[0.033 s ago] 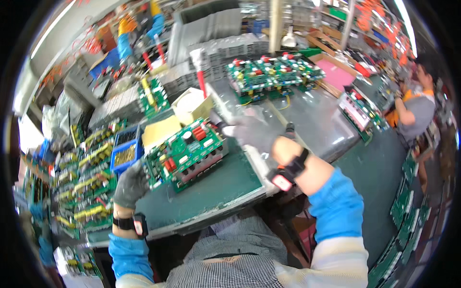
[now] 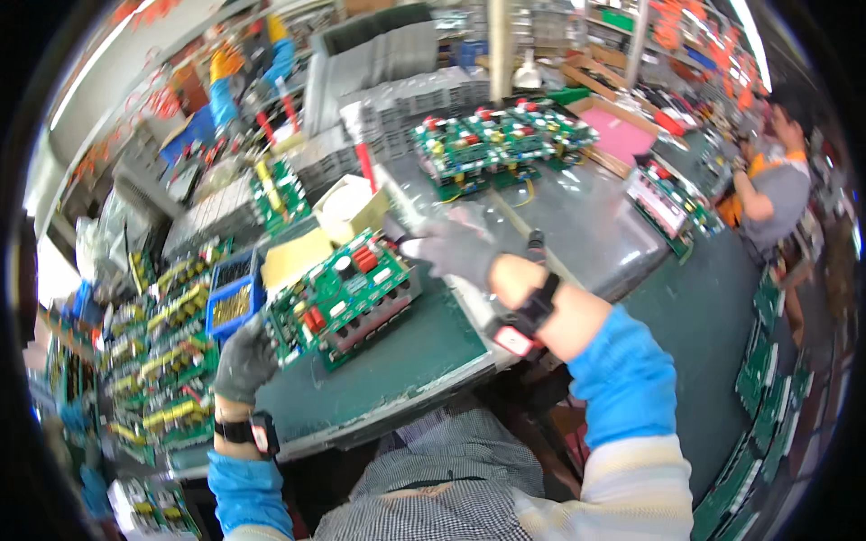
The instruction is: The worker fastens components to a circuit board using an electric screwdriver, applies thermal paste with a brush, and attaches strips to the heatsink.
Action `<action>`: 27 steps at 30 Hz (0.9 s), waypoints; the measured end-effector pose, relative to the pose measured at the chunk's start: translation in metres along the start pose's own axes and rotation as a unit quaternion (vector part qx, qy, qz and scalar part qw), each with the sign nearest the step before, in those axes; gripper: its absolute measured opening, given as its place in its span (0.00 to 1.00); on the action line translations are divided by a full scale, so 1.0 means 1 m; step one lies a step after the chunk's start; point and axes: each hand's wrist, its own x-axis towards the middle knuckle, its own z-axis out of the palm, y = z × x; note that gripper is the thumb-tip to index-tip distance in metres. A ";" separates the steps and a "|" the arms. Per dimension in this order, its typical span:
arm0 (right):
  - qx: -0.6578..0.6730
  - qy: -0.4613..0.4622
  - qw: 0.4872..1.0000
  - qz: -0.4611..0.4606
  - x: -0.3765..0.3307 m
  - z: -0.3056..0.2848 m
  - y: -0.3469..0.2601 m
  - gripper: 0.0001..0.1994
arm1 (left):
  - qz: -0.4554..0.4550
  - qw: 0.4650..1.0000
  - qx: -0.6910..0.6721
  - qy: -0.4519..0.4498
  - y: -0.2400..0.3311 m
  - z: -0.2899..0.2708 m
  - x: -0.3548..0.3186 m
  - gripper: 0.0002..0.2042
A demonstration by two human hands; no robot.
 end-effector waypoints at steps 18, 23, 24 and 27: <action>0.237 0.253 0.938 -0.016 -0.090 -0.110 -0.016 0.13 | 0.020 0.969 0.149 -0.198 -0.032 0.202 -0.016 0.21; 0.252 0.328 0.911 -0.002 -0.156 -0.180 0.002 0.16 | -0.134 0.938 -0.029 -0.318 -0.103 0.259 0.026 0.18; 0.226 0.355 0.906 0.043 -0.169 -0.188 -0.002 0.16 | -0.181 0.939 -0.039 -0.291 -0.120 0.268 0.036 0.16; 0.195 0.369 0.906 0.067 -0.198 -0.253 0.074 0.15 | -0.252 0.922 -0.037 -0.291 -0.175 0.293 0.059 0.11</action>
